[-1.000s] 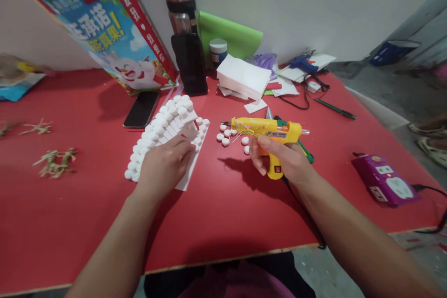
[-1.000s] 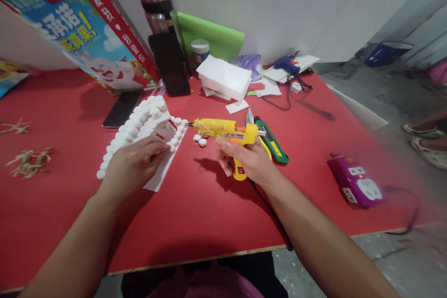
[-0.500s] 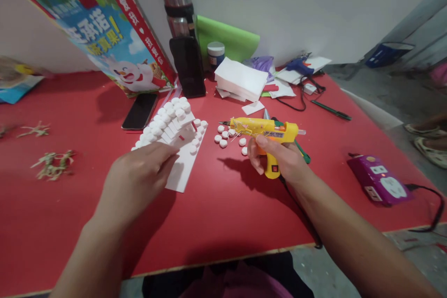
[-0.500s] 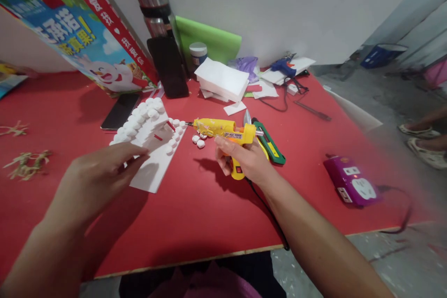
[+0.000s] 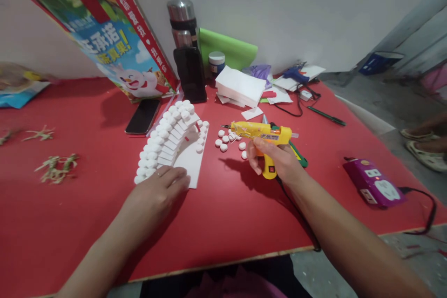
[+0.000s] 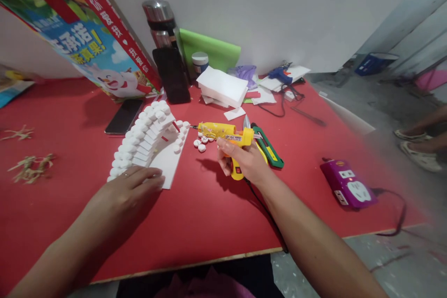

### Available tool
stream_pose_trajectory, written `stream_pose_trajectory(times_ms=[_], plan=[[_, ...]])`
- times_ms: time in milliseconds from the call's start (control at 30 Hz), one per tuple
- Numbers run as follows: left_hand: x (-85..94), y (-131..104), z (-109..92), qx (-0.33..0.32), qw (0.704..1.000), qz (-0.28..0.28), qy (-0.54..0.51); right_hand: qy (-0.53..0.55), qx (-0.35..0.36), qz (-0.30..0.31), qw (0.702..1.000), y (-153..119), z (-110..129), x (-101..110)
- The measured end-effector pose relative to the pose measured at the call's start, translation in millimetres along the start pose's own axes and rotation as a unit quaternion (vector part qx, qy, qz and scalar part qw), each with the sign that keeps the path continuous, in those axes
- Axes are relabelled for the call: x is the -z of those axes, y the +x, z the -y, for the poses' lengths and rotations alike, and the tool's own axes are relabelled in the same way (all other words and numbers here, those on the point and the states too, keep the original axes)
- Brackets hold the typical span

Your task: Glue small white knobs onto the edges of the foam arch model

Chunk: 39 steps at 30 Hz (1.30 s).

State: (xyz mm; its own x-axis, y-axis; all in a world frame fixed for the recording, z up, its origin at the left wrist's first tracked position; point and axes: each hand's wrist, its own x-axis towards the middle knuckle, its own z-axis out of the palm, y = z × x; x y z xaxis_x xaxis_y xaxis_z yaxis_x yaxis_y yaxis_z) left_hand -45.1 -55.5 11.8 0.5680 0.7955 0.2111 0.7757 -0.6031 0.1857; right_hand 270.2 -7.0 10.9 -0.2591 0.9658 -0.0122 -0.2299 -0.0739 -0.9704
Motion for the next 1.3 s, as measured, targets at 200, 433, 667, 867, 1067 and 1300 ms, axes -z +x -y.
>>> stream_pose_trajectory(times_ms=[200,433,667,867,1067,1300], plan=[[-9.2,14.2,-8.1,-0.054,0.995,0.051,0.068,-0.001,0.001,-0.003,1.0,1.2,3.0,0.2],[-4.8,34.6,-15.0,-0.032,0.996,0.05,0.071,0.012,0.017,-0.006,1.0,-0.8,5.5,2.0],[-18.4,101.0,-13.1,-0.08,0.996,0.021,-0.013,0.025,0.009,-0.02,0.999,-1.3,4.3,4.3],[-41.2,127.4,-10.0,-0.098,0.994,0.052,0.01,0.058,0.012,-0.042,0.997,1.0,1.1,7.1],[-39.9,129.5,-10.9,-0.098,0.993,0.066,-0.003,0.082,0.015,-0.055,0.995,1.4,3.1,4.1],[-20.5,96.5,-13.2,0.081,0.956,-0.001,-0.283,0.071,0.007,-0.051,0.996,-0.3,7.4,3.6]])
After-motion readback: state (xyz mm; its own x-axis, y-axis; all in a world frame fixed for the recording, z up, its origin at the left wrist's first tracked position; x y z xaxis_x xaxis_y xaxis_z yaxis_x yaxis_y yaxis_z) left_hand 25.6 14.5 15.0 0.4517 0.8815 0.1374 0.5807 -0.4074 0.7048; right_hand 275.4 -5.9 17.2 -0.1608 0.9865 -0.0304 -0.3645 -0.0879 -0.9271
